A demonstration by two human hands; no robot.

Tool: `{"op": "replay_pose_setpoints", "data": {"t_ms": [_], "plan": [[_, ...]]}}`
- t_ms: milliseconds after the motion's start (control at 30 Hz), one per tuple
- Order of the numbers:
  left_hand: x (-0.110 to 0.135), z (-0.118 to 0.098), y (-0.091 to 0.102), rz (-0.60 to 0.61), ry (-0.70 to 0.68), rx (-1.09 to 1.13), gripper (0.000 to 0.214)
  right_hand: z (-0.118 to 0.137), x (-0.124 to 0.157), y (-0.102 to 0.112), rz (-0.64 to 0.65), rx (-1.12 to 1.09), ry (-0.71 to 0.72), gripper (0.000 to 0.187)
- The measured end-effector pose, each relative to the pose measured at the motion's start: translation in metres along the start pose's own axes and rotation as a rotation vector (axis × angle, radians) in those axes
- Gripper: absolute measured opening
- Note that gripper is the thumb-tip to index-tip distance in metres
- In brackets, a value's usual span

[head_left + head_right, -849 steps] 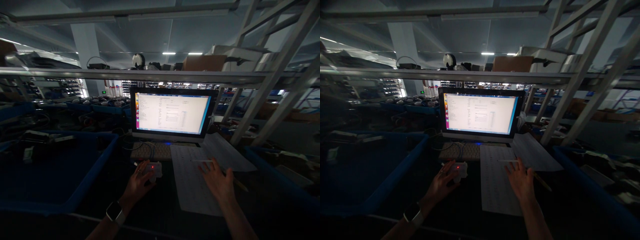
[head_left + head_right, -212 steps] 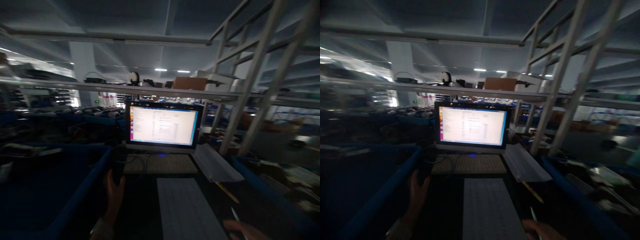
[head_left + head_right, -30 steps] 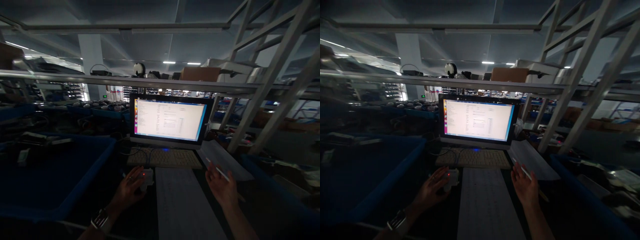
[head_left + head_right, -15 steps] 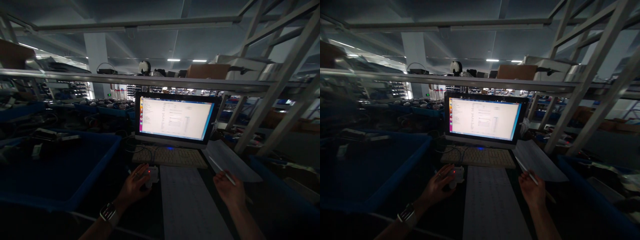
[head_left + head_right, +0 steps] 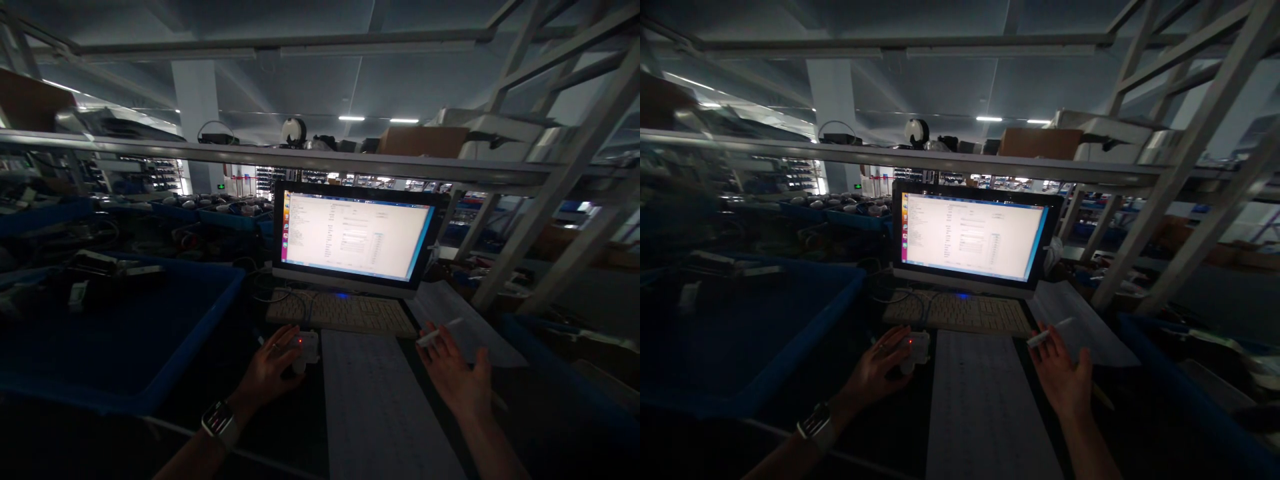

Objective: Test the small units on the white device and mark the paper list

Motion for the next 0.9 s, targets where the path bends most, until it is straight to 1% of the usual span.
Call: {"op": "replay_pose_setpoints", "data": {"t_ms": [67, 233, 400, 567, 700, 800, 900], "plan": [[0.000, 0.000, 0.000, 0.005, 0.005, 0.005, 0.041, 0.000, 0.001, -0.002, -0.021, 0.002, -0.002, 0.054], [0.001, 0.000, 0.000, 0.009, 0.007, 0.012, 0.040, -0.001, 0.005, -0.008, 0.053, 0.010, 0.023, 0.064], [-0.001, -0.001, 0.002, 0.011, 0.010, -0.001, 0.038, -0.002, 0.009, -0.013, 0.081, -0.010, -0.013, 0.062], [-0.002, -0.002, 0.003, 0.033, 0.032, 0.003, 0.037, -0.002, 0.010, -0.016, 0.092, 0.046, -0.009, 0.072], [0.000, 0.000, 0.001, 0.051, 0.034, 0.007, 0.040, -0.003, 0.009, -0.014, 0.136, 0.031, -0.017, 0.070], [0.001, 0.000, 0.001, 0.044, 0.036, 0.005, 0.040, -0.004, 0.009, -0.012, 0.123, 0.038, 0.009, 0.071], [0.001, 0.000, 0.001, 0.041, 0.028, 0.001, 0.042, -0.003, 0.010, -0.015, 0.145, 0.020, -0.011, 0.067]]}}
Point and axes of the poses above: each hand's wrist, its own x-axis away from the middle knuckle, its own y-axis out of the back of the hand, z = x × y, the point moved 2 cm from there along -x, towards the middle knuckle, and after that the axes turned 4 degrees about -x, right-handed, at the moved point
